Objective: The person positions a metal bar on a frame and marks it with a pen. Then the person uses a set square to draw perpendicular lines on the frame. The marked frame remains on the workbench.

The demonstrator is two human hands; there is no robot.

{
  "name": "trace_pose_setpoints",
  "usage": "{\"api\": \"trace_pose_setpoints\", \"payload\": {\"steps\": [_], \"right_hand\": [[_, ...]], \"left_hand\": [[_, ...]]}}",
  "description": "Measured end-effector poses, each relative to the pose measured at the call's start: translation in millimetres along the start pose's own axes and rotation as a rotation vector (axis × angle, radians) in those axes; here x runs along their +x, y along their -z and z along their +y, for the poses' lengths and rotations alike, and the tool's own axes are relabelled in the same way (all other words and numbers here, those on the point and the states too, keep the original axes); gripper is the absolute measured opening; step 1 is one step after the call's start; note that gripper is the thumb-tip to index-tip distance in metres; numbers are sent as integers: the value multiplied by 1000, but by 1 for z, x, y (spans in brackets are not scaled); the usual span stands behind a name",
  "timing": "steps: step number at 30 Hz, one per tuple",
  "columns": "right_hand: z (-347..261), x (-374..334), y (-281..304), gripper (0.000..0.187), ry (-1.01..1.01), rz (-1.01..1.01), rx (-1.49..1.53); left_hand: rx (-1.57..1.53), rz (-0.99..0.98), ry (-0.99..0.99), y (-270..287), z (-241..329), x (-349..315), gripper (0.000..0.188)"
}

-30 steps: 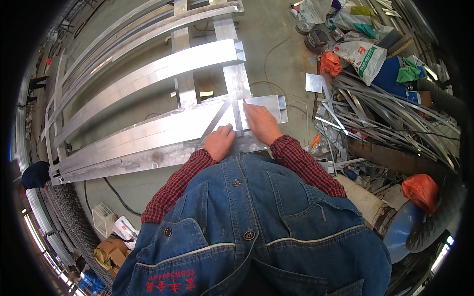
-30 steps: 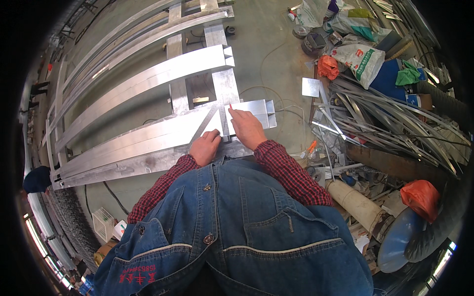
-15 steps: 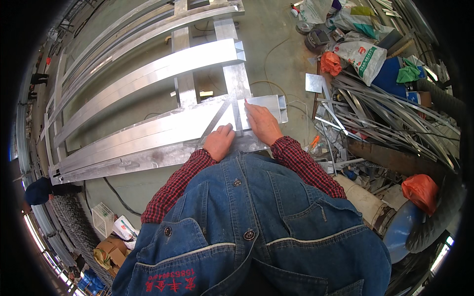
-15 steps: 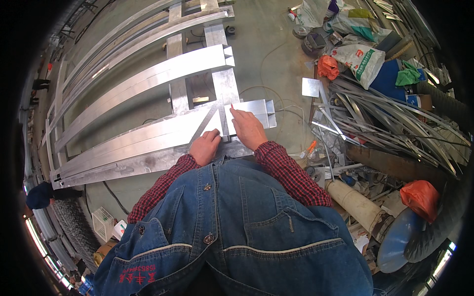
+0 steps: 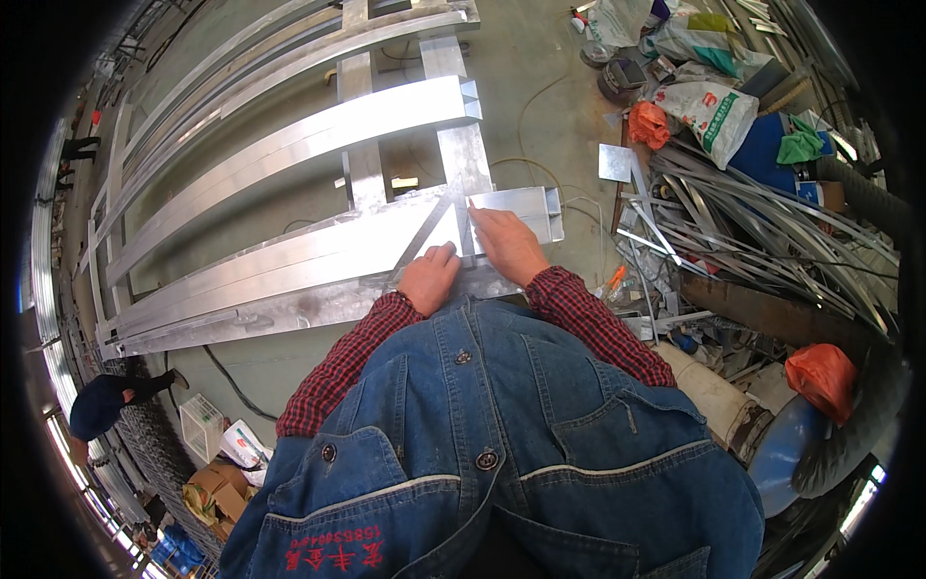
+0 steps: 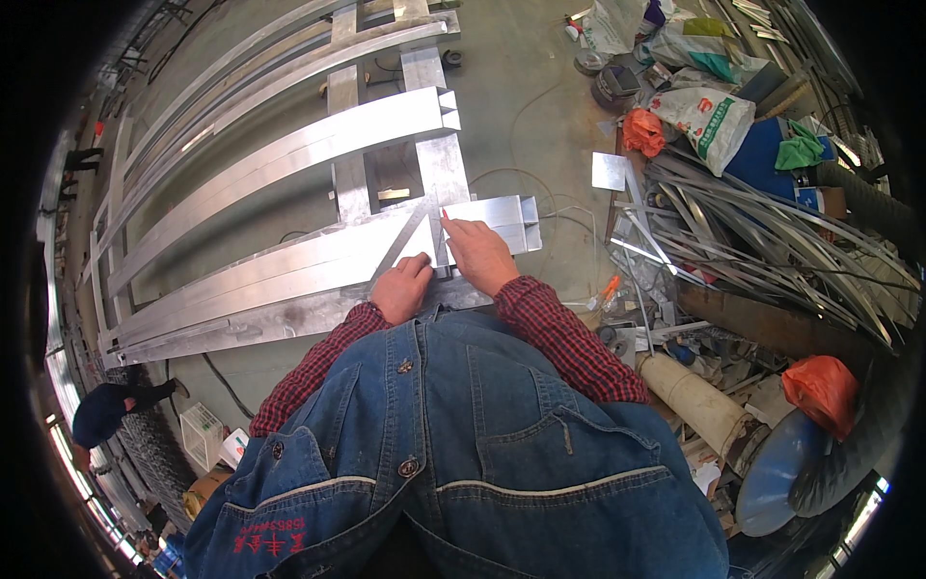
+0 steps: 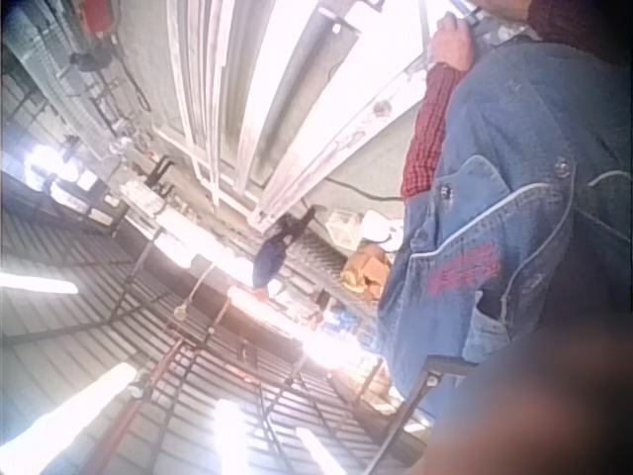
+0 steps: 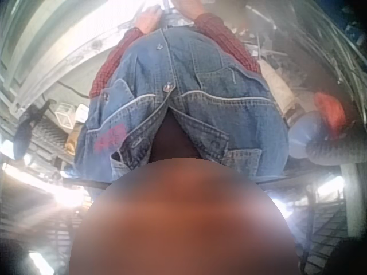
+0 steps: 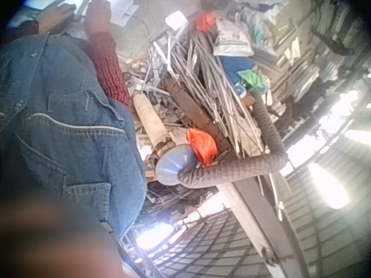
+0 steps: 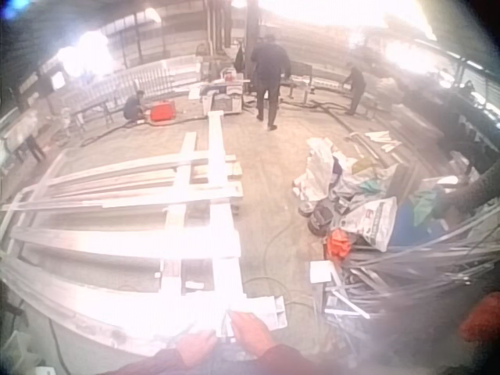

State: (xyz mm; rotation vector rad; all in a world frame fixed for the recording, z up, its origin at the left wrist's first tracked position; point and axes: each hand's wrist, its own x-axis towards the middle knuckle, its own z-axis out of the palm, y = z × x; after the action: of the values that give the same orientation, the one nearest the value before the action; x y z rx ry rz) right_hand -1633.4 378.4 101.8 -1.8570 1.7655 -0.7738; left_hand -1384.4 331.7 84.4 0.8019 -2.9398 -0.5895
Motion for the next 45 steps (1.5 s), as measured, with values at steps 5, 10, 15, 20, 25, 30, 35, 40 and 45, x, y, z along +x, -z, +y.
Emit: {"api": "trace_pose_setpoints", "payload": {"steps": [5,10,15,20,25,30,35,40,45], "right_hand": [[1,3,-1,44,26,-6,-20],[1,5,1,43,71,-1,-31],[-5,-4,16,41,63,-123,-32],[-19,-41,37,33,19,-304,104],[-21,-65,38,31,-135,-377,190],[-22,-58,28,30,-312,-112,350],[-33,-39,18,24,-339,13,479],[-47,-32,1,21,-335,69,450],[-47,-29,-8,24,-406,38,456]], "left_hand": [[8,0,3,1,1,0,32],[16,14,4,-1,1,0,33],[11,24,0,-2,0,-1,33],[15,35,14,-3,1,-2,32],[21,69,30,-6,3,-5,32],[46,133,98,-3,-5,-22,33],[31,122,175,7,-20,-51,27],[30,141,226,9,-33,-66,30],[12,189,144,7,-38,-65,29]]}}
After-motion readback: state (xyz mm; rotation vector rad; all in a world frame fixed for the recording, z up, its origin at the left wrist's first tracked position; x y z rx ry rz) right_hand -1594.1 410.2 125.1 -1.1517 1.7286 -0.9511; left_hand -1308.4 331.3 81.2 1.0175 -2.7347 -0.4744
